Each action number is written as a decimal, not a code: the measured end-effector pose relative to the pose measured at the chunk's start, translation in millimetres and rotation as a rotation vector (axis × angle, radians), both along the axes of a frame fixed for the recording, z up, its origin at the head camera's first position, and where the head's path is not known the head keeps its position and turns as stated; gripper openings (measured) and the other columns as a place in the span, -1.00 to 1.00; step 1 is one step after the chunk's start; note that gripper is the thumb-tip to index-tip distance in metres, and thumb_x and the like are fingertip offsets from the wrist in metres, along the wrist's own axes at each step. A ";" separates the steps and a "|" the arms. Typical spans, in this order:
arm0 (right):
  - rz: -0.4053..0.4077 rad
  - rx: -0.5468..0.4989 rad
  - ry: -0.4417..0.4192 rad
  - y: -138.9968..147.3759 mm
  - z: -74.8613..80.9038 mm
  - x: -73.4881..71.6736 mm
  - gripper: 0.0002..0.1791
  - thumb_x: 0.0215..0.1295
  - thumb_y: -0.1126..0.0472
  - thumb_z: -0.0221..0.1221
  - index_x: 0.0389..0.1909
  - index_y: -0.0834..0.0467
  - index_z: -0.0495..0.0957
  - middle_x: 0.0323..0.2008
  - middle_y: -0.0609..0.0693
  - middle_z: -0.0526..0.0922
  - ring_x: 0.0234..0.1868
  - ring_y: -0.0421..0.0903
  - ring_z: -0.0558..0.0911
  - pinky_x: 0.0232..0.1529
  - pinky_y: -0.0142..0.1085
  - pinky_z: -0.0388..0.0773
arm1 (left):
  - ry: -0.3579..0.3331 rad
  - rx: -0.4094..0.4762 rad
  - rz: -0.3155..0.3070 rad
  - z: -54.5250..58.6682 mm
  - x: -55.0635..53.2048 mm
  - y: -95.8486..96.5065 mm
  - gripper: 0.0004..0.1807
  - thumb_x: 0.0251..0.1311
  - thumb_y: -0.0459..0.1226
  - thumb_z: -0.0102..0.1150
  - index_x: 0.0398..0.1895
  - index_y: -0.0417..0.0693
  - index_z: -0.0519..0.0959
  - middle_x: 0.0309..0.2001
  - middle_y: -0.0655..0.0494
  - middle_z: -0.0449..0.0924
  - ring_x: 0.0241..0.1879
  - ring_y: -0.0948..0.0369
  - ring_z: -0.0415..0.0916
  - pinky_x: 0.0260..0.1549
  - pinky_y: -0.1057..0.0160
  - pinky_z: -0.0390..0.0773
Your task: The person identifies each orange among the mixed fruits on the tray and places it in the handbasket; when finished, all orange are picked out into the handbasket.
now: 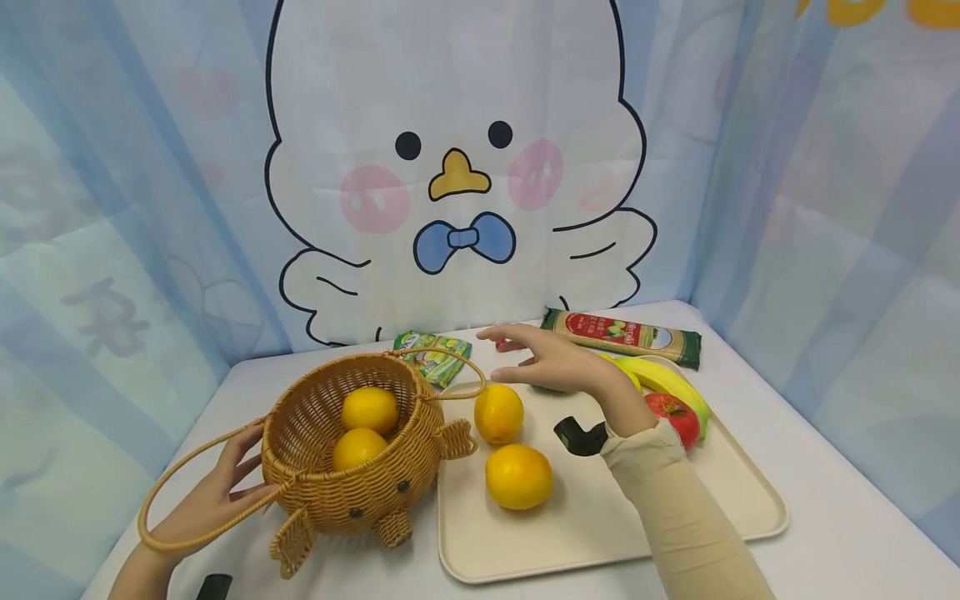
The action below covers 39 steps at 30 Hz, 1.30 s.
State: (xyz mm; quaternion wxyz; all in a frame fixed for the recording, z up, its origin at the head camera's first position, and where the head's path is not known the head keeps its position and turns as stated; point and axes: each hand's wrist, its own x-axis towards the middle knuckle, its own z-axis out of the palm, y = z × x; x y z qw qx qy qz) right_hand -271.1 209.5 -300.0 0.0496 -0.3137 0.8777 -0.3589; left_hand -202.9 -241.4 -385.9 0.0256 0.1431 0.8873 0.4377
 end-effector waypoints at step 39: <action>-0.332 -0.060 -0.140 16.0 -64.4 35.8 -0.33 0.21 -0.18 0.16 0.31 -0.03 0.30 0.31 0.11 0.37 0.26 0.18 0.42 0.14 0.19 0.51 | -0.022 -0.030 0.024 -0.3 -0.8 0.4 -0.04 0.20 -0.14 0.21 0.47 0.09 -0.23 0.49 -0.24 -0.30 0.35 -0.40 -0.01 0.05 -0.06 0.61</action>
